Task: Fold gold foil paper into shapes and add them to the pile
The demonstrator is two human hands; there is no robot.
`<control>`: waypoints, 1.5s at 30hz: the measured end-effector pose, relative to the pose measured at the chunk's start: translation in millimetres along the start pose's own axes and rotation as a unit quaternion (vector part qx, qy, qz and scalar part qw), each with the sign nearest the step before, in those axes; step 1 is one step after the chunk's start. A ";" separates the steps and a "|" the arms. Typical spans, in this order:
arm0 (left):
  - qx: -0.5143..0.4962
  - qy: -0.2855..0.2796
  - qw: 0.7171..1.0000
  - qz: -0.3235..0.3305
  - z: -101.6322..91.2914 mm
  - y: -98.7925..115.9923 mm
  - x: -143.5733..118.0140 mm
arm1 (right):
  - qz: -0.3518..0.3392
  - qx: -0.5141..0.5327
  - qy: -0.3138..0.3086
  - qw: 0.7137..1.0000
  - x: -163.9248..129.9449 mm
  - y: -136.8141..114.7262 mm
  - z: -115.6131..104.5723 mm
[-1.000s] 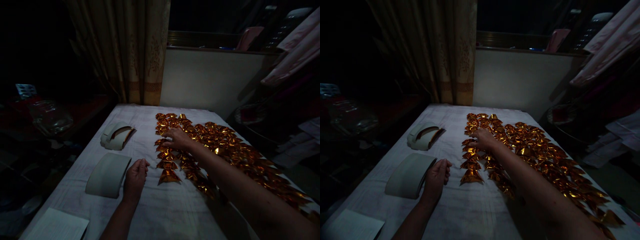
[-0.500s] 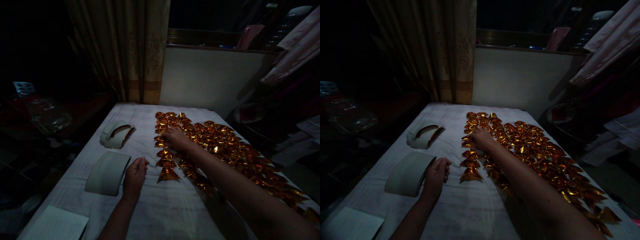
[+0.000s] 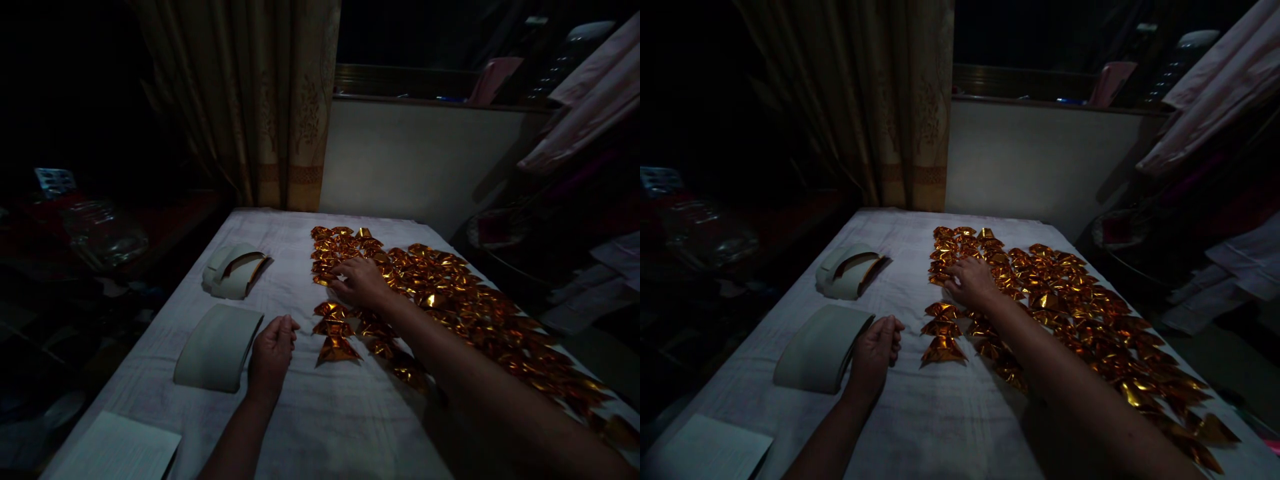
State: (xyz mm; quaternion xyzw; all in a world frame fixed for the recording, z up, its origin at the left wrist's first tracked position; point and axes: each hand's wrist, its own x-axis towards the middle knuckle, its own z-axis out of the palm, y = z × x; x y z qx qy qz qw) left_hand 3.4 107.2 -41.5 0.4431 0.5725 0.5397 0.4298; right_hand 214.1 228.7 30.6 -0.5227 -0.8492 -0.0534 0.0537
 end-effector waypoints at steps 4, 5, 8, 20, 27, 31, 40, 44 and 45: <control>-0.002 0.002 1.000 0.000 0.1 -0.6 0.5 | -0.095 0.081 -0.037 0.991 -27.7 -7.6 -5.5; -0.003 0.002 1.000 0.000 0.3 0.2 0.5 | -0.108 0.090 -0.044 0.989 -33.2 -10.0 -6.2; 0.000 0.004 1.000 0.003 0.6 4.1 0.3 | -0.117 0.090 -0.063 0.987 -43.4 -16.3 -6.6; 0.009 0.001 1.000 0.005 0.2 1.9 0.6 | -0.096 0.019 -0.032 0.995 -24.5 -14.5 8.6; 0.007 0.000 1.000 0.002 0.1 2.7 -0.1 | -0.070 -0.009 -0.023 0.997 -10.7 -8.2 12.1; -0.005 -0.003 1.000 -0.004 0.5 3.8 -0.3 | -0.054 0.004 -0.014 0.998 -9.5 -8.9 7.2; -0.006 0.001 1.000 -0.011 1.2 1.1 1.2 | -0.126 0.108 0.010 0.986 -72.4 -21.6 -13.4; -0.005 -0.003 1.000 -0.008 1.1 -0.3 1.7 | -0.160 0.080 -0.034 0.983 -93.2 -34.2 -7.5; -0.006 -0.003 1.000 -0.007 1.0 -0.4 1.8 | -0.164 0.072 -0.030 0.983 -93.9 -36.3 -3.4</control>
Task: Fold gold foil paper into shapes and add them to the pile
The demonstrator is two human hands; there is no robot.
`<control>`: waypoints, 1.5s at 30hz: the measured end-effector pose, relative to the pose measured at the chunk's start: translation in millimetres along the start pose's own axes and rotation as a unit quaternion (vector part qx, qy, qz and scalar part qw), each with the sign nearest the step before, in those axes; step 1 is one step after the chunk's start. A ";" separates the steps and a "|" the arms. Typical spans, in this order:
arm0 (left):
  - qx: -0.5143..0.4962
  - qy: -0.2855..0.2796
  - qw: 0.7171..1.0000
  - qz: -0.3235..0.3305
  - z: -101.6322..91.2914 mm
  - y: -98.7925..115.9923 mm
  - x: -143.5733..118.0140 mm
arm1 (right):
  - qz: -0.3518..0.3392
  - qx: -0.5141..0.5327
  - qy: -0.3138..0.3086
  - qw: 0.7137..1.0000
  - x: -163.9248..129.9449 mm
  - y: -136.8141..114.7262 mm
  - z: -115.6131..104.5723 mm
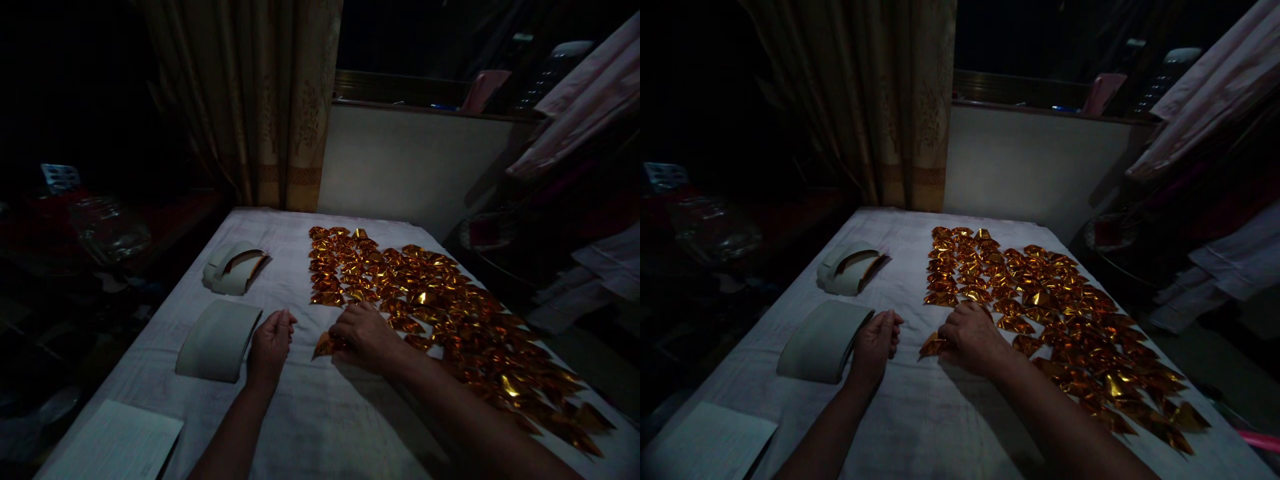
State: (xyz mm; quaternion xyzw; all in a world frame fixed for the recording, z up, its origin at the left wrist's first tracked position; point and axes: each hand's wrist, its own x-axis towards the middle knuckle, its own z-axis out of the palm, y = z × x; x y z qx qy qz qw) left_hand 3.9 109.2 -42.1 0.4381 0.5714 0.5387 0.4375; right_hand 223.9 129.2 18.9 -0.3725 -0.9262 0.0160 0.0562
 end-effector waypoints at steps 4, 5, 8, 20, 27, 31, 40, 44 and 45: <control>-0.002 -0.001 1.000 0.003 -0.3 -0.3 0.3 | 0.029 -0.035 0.028 0.999 10.1 3.2 15.4; -0.002 -0.001 1.000 0.004 -0.3 -0.2 0.4 | 0.034 -0.042 0.035 0.998 13.4 5.0 17.2; 0.002 0.002 1.000 0.008 0.0 0.5 0.4 | 0.038 -0.067 0.050 0.996 22.1 10.0 16.6; 0.054 -0.002 0.998 0.039 -0.7 -0.2 1.1 | 0.103 -0.086 0.088 0.987 25.6 13.9 1.3; 0.136 0.000 0.983 0.124 0.3 -0.9 -4.1 | 0.086 0.022 0.194 0.977 -30.8 -41.4 33.7; 0.187 -0.011 0.962 0.200 -2.1 14.0 -16.3 | 0.122 0.082 0.174 0.974 -63.1 -68.9 52.8; 0.632 0.153 0.745 0.151 -61.0 43.7 -33.2 | 0.137 0.109 0.242 0.954 -98.5 -66.8 63.8; 0.695 0.100 0.711 0.038 -74.4 43.2 -46.0 | 0.147 0.123 0.245 0.950 -99.2 -68.8 64.1; 0.700 0.089 0.708 0.035 -74.9 43.1 -49.2 | 0.148 0.125 0.246 0.950 -99.0 -69.3 63.8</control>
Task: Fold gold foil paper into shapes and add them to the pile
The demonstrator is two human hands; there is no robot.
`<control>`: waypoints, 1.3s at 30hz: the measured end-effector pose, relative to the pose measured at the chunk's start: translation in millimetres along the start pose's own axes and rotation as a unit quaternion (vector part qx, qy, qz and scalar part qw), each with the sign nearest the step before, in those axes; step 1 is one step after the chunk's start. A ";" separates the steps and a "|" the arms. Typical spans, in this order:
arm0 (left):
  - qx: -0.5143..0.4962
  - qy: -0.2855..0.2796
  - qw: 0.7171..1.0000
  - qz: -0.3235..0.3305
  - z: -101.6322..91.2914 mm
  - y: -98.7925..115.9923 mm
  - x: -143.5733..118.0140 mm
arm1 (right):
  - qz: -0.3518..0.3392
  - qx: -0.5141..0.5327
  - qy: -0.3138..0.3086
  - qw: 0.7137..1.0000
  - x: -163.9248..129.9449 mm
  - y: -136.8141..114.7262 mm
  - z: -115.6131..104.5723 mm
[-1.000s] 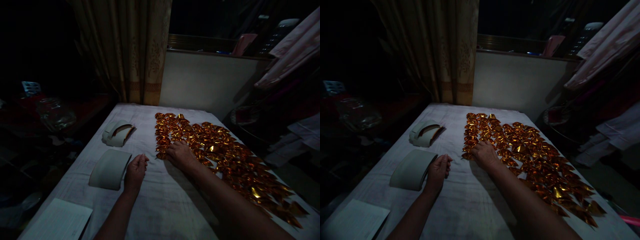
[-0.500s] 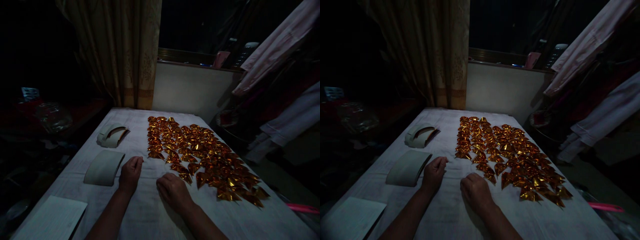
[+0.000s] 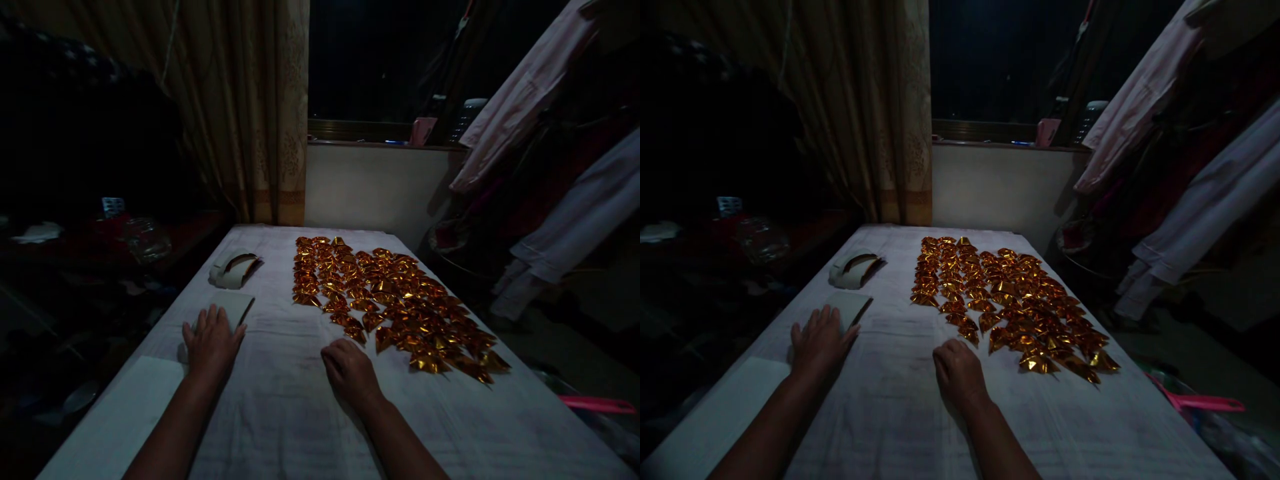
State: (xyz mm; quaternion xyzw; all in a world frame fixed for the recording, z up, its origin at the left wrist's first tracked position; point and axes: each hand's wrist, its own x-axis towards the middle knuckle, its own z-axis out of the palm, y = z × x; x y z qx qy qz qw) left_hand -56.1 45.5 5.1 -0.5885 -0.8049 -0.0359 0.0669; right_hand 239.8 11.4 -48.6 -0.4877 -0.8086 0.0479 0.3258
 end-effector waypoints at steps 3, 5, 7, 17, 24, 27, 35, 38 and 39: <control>-0.001 -0.006 0.999 0.031 -2.8 0.9 -7.5 | 0.004 0.007 -0.001 1.000 0.4 -1.4 -1.1; -0.006 -0.008 0.999 0.047 -5.4 1.5 -10.1 | 0.010 0.014 -0.006 1.000 0.6 -2.2 -2.4; -0.012 -0.017 0.998 0.054 -7.9 0.9 -11.2 | 0.016 0.019 -0.010 1.000 0.6 -2.7 -3.7; -0.011 -0.042 0.997 0.062 -15.9 -1.0 -14.0 | 0.013 0.040 -0.011 0.999 -1.0 3.2 -1.7; -0.019 -0.060 0.997 0.044 -21.1 2.4 -11.8 | 0.017 0.041 -0.016 0.999 0.7 -0.3 -5.5; -0.023 -0.057 0.998 0.024 -25.0 0.5 -9.0 | 0.015 0.043 -0.011 0.999 1.0 -0.6 -6.0; -0.069 -0.049 0.996 -0.040 -35.6 -6.2 -0.1 | 0.020 0.045 -0.016 0.999 -0.1 -0.6 -6.5; -0.095 -0.053 0.992 -0.065 -37.5 -7.1 0.5 | 0.019 0.045 -0.011 0.999 -0.2 -1.2 -6.9; -0.103 -0.055 0.990 -0.073 -38.0 -7.4 0.5 | 0.019 0.045 -0.011 0.999 -0.2 -1.2 -6.9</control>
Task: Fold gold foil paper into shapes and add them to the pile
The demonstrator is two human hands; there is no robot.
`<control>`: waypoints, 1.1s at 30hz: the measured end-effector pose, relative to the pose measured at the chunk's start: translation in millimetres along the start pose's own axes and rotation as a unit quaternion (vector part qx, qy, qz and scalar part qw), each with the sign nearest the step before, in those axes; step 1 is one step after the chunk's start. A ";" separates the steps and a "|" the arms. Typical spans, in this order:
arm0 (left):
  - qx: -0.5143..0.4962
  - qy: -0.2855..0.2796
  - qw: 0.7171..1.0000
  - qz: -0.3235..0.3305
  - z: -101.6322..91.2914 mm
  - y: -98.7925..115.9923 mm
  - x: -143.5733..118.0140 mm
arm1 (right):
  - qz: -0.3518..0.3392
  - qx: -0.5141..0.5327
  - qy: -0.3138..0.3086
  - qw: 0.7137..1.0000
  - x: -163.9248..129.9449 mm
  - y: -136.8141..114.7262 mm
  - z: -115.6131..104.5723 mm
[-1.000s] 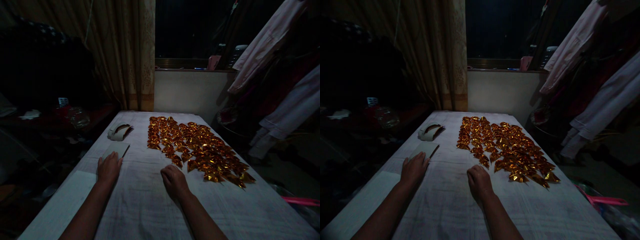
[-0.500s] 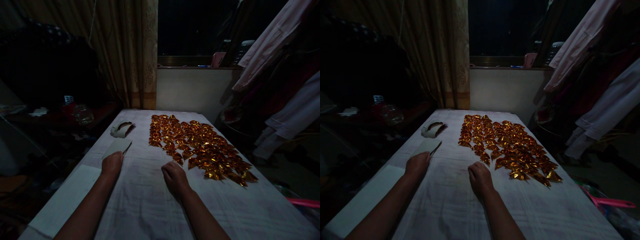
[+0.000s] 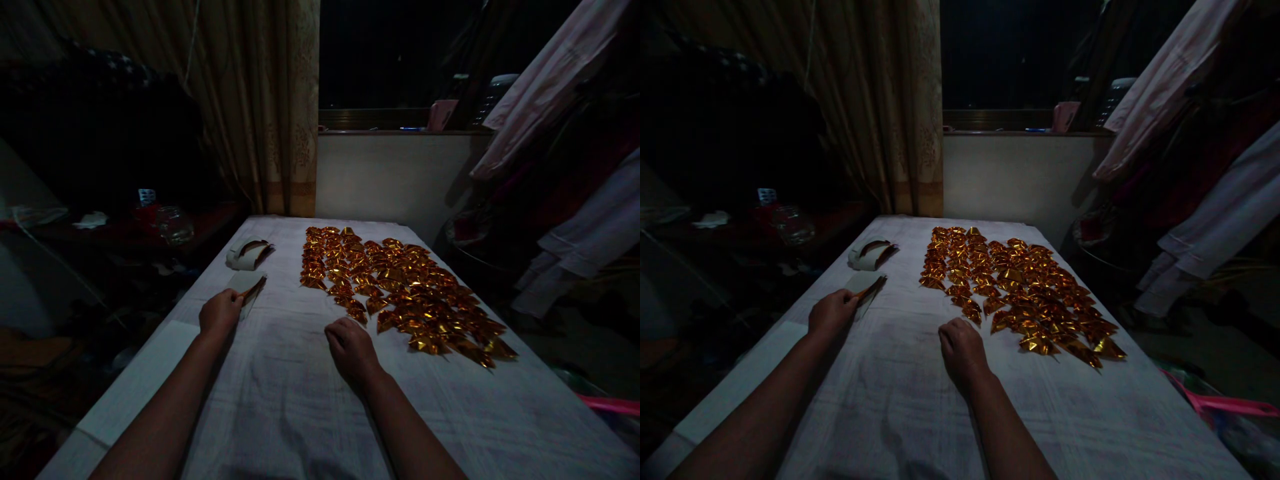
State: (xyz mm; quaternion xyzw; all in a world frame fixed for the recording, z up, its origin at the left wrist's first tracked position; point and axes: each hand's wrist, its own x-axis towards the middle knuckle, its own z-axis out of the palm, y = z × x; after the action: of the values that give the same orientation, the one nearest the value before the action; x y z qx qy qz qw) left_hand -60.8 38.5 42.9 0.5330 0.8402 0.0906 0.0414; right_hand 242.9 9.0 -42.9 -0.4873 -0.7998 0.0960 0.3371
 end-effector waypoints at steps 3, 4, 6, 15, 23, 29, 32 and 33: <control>-0.027 -0.013 0.999 -0.016 -2.5 -1.1 -0.3 | -0.002 -0.002 -0.002 1.000 -0.1 1.0 0.5; -0.036 -0.019 0.999 -0.016 -3.8 -1.7 -0.5 | -0.003 -0.002 -0.001 1.000 -0.2 1.5 0.7; -0.053 -0.025 0.998 -0.011 -8.1 -2.9 -1.8 | -0.004 -0.003 -0.001 1.000 -0.2 2.7 1.1; -0.177 0.033 0.979 0.093 -25.6 15.3 -29.6 | 0.000 0.006 0.018 1.000 -1.8 -0.2 1.0; -0.370 -0.061 0.920 0.117 31.8 51.6 -49.8 | 0.018 0.053 0.117 0.992 -0.9 9.2 0.5; -0.416 -0.091 0.900 0.094 62.9 49.7 -55.1 | 0.016 0.082 0.144 0.986 0.1 7.9 -4.7; -0.414 -0.104 0.899 0.098 63.3 43.9 -50.2 | -0.007 0.090 0.140 0.986 0.3 5.9 -4.0; -0.412 -0.109 0.899 0.102 62.3 42.3 -48.5 | -0.011 0.090 0.134 0.987 0.5 5.7 -3.1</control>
State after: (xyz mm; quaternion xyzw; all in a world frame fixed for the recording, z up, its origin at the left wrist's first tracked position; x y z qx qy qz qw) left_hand 7.9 19.1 -11.1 0.5581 0.6591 0.3734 0.3388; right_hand 248.7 11.7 -43.1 -0.4545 -0.7409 0.0972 0.4849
